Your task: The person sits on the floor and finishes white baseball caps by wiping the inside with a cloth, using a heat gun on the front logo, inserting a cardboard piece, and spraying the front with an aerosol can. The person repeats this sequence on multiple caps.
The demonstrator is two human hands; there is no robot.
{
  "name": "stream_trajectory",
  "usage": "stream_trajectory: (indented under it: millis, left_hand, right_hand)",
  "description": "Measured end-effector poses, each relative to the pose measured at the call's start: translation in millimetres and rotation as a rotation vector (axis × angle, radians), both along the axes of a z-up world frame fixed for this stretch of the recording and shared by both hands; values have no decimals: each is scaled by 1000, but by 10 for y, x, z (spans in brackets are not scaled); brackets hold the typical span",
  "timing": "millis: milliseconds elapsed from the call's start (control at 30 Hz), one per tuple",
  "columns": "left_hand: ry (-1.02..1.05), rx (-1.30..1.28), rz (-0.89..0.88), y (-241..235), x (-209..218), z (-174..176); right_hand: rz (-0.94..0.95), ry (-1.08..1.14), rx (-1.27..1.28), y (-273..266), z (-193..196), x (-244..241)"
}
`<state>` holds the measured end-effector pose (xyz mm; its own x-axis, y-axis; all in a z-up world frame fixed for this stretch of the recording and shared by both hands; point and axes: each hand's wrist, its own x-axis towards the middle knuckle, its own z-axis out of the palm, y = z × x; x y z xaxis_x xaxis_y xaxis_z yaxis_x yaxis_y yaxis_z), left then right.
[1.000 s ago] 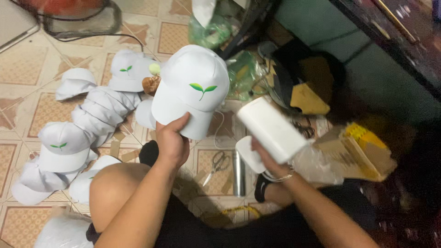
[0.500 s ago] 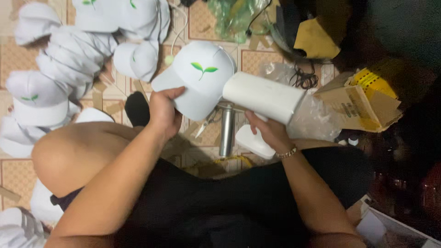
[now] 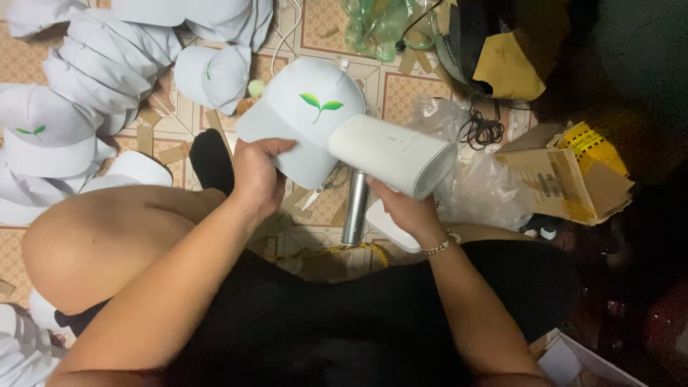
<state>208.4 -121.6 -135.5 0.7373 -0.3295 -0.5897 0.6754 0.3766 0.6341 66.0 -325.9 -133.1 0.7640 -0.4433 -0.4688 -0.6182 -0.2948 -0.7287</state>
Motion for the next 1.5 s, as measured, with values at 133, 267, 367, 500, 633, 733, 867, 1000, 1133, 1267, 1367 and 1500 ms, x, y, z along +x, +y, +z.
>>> stream_trajectory:
  millis: [133,267,367,500,633,733,867,1000,1133,1267,1367,1500]
  left_hand:
    - [42,43,17,28,-66,-20]
    - [58,59,5,32,-66,-55]
    - [76,24,-6,49,-68,-66]
    - [115,-5,-44,114,-75,-98]
    - [82,31,-70,112,-72,-113]
    - [93,42,-58,103,-70,-108]
    - [150,-19,-44,136,-88,-122]
    - [151,-173,12,101,-150,-164]
    - [102,-261,35,15,-183,-225]
    - [203,-233,89,6,-204,-294]
    - [166,-245,45,37,-200,-324]
    - [127,-159,11,-28,-206,-314]
  right_hand:
    - [-188,153,73,-37,-162,-67]
    - [-40,121,64,-95,-334,-171]
    - [256,-303,-204,-193,-357,-145]
    - [-189,248,36,-226,-284,-129]
    - [-110,96,45,-193,-199,-157]
    - [128,-24,-120,-186,-185,-142]
    - [102,100,-168,-164,-242,-116]
    - [-203,-115,159,-106,-231,-122]
    - [-49,316,-20,0,-192,-132]
    - [-94,227,29,57,-245,-132]
    - [-224,85,129,73,-342,-157]
    - [3,48,-57,-55,-454,-197]
